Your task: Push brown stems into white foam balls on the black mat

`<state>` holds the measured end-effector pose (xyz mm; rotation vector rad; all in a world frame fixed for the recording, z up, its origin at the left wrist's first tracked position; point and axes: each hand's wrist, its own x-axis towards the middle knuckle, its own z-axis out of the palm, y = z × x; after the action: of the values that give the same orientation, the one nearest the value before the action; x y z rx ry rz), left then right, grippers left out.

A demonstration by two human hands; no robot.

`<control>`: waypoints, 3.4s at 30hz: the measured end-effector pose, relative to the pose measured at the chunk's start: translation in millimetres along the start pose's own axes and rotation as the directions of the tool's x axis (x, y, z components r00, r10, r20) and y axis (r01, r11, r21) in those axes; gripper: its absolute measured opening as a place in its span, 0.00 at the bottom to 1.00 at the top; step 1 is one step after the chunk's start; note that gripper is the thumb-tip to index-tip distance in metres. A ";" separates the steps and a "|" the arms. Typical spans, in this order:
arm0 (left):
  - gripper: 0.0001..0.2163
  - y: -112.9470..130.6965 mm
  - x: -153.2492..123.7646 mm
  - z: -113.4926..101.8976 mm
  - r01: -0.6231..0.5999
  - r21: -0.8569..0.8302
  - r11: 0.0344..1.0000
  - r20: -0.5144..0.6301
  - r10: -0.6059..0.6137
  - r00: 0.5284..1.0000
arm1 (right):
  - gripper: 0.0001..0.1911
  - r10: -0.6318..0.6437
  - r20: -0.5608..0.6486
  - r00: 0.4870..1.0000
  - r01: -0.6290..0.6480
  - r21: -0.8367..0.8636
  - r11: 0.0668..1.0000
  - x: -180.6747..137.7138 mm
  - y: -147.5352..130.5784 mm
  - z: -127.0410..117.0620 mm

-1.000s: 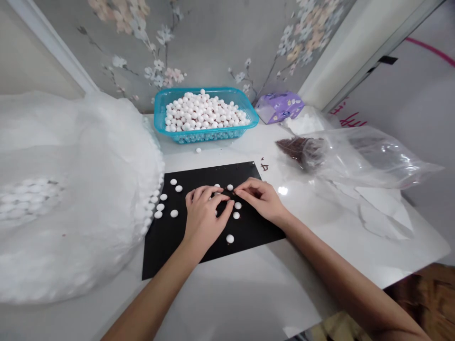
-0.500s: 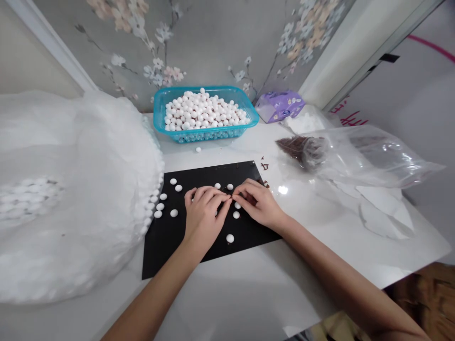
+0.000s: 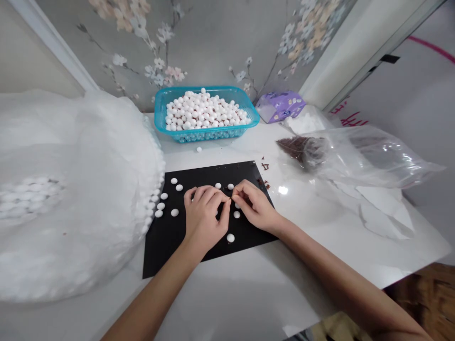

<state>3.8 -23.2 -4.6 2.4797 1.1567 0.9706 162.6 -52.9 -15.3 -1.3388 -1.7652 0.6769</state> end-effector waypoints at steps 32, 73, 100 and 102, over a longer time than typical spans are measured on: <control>0.10 5.5 -6.4 -0.8 -0.229 0.171 0.958 0.167 0.201 0.965 | 0.10 0.264 -0.080 0.961 -0.212 0.399 0.892 -17.5 -10.7 23.7; 0.04 3.2 -3.3 -6.6 0.169 -0.106 0.980 0.147 -0.152 0.977 | 0.22 -0.387 -0.068 0.920 0.390 0.042 0.920 1.4 9.7 -5.7; 0.09 2.1 -8.1 -0.4 0.203 0.176 0.963 0.044 -0.214 0.976 | 0.09 -0.252 -0.110 0.962 0.237 -0.135 0.962 2.4 16.0 -13.9; 0.07 1.3 -8.5 1.4 0.181 0.208 0.961 0.059 -0.197 0.979 | 0.09 -0.273 -0.067 0.960 0.261 -0.148 0.954 2.5 17.0 -13.9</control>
<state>1.6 -30.4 -9.1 2.4732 1.5005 0.7283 182.9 -46.1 -20.7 -1.1691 -1.9047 0.3473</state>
